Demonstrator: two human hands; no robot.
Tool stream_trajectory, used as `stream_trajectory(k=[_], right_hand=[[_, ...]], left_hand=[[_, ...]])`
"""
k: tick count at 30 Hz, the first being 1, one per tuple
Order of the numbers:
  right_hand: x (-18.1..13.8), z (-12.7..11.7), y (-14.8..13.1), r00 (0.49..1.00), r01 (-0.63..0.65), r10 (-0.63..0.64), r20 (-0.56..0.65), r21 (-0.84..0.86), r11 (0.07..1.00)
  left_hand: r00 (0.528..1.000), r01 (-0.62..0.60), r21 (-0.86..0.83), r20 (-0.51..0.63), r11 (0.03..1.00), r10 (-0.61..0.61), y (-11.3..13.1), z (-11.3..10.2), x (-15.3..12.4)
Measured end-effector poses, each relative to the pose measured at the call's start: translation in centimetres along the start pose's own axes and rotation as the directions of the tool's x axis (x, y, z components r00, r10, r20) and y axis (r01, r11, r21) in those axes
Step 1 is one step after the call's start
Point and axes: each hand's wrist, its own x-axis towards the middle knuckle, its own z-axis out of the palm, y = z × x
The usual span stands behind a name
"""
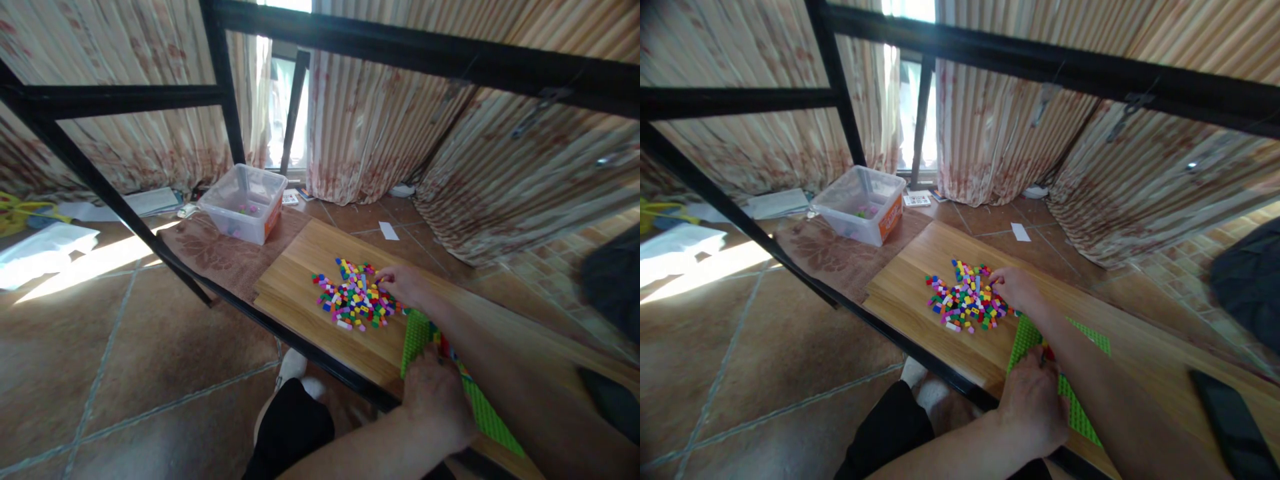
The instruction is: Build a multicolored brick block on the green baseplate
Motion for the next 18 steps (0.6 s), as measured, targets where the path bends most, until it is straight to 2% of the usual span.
stream_trajectory(k=[4,9,18], right_hand=[[0.4,-0.5,-1.5,1.000,0.021,-0.021,-0.006,0.006,1.000],[1.3,-0.3,-3.4,0.998,0.038,-0.039,0.057,0.011,0.999],[2.0,0.0,-3.2,0.995,0.017,-0.019,0.100,0.020,1.000]], left_hand=[[0.998,-0.068,0.065,-0.015,0.996,0.069,-0.4,0.6,0.2],[0.994,-0.099,0.130,-0.042,0.987,0.105,-1.1,1.6,0.5],[0.994,-0.100,0.137,-0.027,0.986,0.104,-0.7,0.8,0.1]])
